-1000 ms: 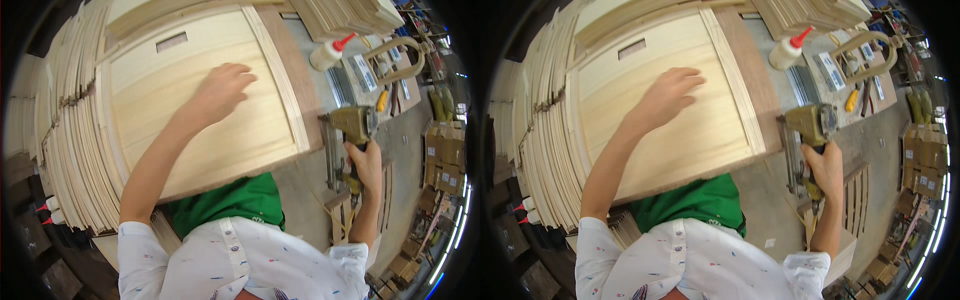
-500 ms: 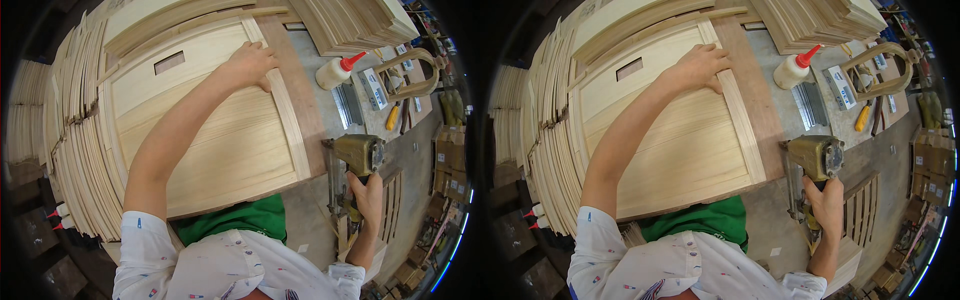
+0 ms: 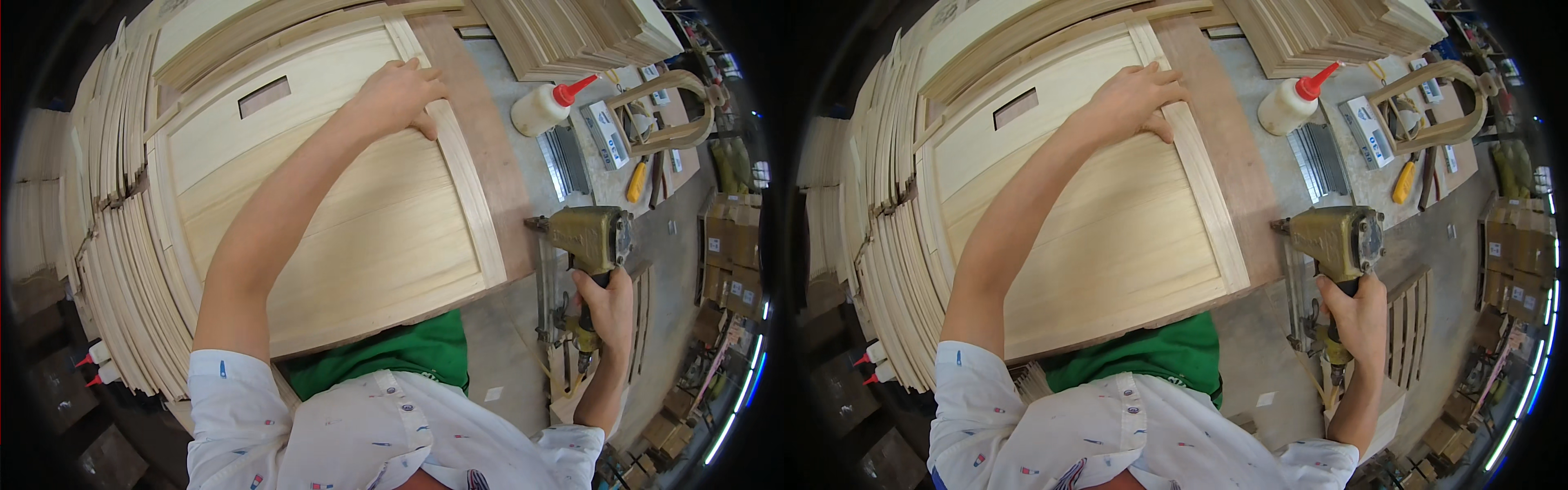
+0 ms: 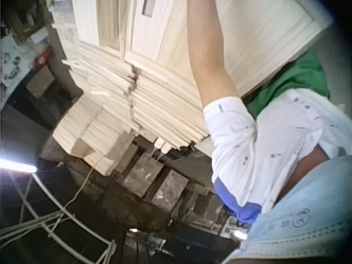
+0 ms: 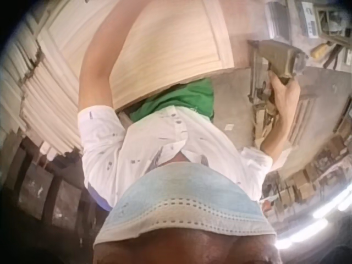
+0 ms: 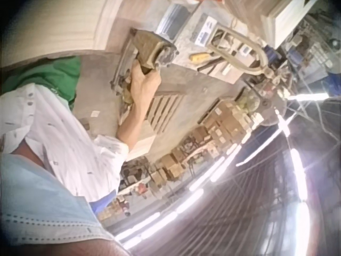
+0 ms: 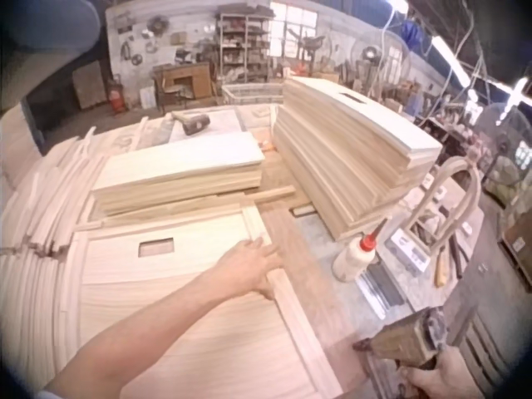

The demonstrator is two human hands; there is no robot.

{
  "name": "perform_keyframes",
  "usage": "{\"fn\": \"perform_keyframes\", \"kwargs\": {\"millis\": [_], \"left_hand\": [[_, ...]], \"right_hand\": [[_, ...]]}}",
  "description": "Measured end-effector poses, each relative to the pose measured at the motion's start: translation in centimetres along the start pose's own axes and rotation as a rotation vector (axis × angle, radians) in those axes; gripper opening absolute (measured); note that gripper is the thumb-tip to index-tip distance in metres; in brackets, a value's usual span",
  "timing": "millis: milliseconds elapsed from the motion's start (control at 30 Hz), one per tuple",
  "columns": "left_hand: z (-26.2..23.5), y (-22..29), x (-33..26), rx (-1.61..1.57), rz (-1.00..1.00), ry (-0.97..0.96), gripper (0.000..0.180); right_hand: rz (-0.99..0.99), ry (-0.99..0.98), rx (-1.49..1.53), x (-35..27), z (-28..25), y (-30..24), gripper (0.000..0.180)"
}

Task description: Apply glue to wooden slats and use a pneumatic nail gun to secure them into a panel structure.

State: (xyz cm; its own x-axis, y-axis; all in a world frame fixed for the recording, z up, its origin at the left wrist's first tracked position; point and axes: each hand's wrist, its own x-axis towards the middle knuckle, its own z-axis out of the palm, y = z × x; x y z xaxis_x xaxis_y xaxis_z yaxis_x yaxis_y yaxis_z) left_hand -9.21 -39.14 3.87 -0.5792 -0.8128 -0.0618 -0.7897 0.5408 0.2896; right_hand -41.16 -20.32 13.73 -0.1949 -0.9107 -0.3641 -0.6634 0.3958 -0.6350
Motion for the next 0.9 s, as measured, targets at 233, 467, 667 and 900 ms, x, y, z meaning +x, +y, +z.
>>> {"fn": "perform_keyframes", "kwargs": {"millis": [233,467,667,900], "left_hand": [[0.5,-0.3,-0.5,-0.072,0.008,0.05,0.063],[2.9,-0.5,-0.4,-0.105,0.012,0.225,0.065],[3.0,-0.4,-1.2,-0.117,-0.019,0.238,0.069],[2.8,-0.4,-1.3,-0.135,-0.015,0.258,0.069]], "right_hand": [[-0.29,-0.042,-0.025,4.6,-0.3,-7.6,0.022],[-0.599,-0.165,-0.129,17.4,4.6,-19.4,0.03],[-0.563,-0.219,-0.17,22.1,9.5,-25.1,0.019],[-0.57,-0.254,-0.161,23.3,10.5,-26.1,0.021]]}}
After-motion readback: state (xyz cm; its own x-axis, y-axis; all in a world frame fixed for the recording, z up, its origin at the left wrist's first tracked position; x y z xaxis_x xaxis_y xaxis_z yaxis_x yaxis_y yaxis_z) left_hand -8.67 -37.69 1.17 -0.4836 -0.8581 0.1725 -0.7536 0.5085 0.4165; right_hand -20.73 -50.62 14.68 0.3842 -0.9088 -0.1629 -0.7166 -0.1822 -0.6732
